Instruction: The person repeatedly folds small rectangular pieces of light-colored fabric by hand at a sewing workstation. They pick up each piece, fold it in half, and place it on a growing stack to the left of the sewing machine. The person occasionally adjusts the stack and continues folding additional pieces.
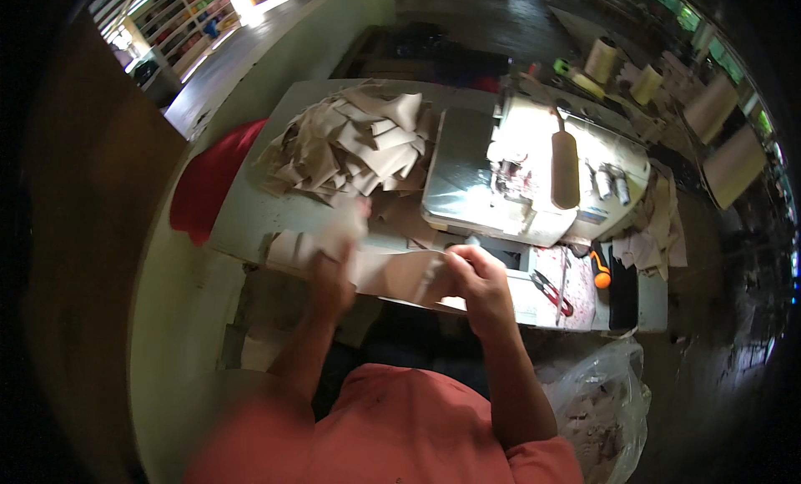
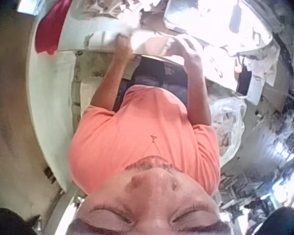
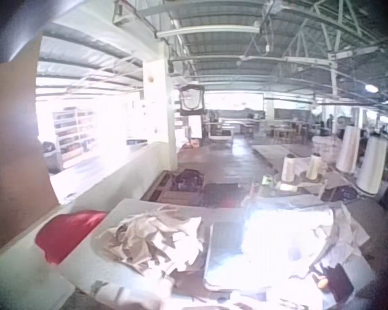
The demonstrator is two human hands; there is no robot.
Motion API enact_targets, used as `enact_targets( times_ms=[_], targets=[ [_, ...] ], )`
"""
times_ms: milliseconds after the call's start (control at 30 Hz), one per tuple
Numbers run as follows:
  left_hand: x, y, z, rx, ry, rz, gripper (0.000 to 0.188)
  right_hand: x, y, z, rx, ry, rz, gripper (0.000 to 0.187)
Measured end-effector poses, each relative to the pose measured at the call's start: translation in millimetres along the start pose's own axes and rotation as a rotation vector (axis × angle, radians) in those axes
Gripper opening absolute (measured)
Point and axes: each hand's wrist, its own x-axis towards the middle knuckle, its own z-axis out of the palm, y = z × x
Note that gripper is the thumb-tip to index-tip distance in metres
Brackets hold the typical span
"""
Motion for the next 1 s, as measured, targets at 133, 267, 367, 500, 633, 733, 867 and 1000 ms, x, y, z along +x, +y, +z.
enact_targets(
  times_ms=[133, 267, 367, 500, 633, 733, 867, 1000],
  targets=[
    [-18, 20, 54, 0.69, -0.388, 0.415, 0.058, -3, -13, -4, 0.09, -0.071, 0.018, 0.019],
    [-21, 31, 58, 0.72, -0.46, 0.401, 0.063, -16, -10, -9, 0.096, -0.081, -0.006, 0.017],
    [-2, 26, 47, 0.306, -0.622, 0.288, 0.069, -18, -10, -16, -0.015, -0.079, -0.064, 0.017],
    [28, 30, 41, -0.007, -0.768, -0.12, 0.052, -22, -17, -6, -0.328, -0.038, -0.17, 0.02],
    [35, 39, 43, -0.008, -0.681, -0.135, 0.018, -24, -26, 4, -0.34, 0.023, -0.186, 0.021],
    [36, 44, 39, -0.087, -0.557, -0.151, 0.012, -25, -32, 3, -0.307, -0.028, -0.032, 0.021],
    [37, 44, 38, -0.104, -0.533, -0.169, 0.01, -25, -21, -3, -0.31, -0.098, -0.071, 0.017],
    [39, 48, 40, -0.12, -0.516, -0.237, 0.011, -25, -24, 1, -0.35, -0.036, -0.137, 0.016]
  ],
)
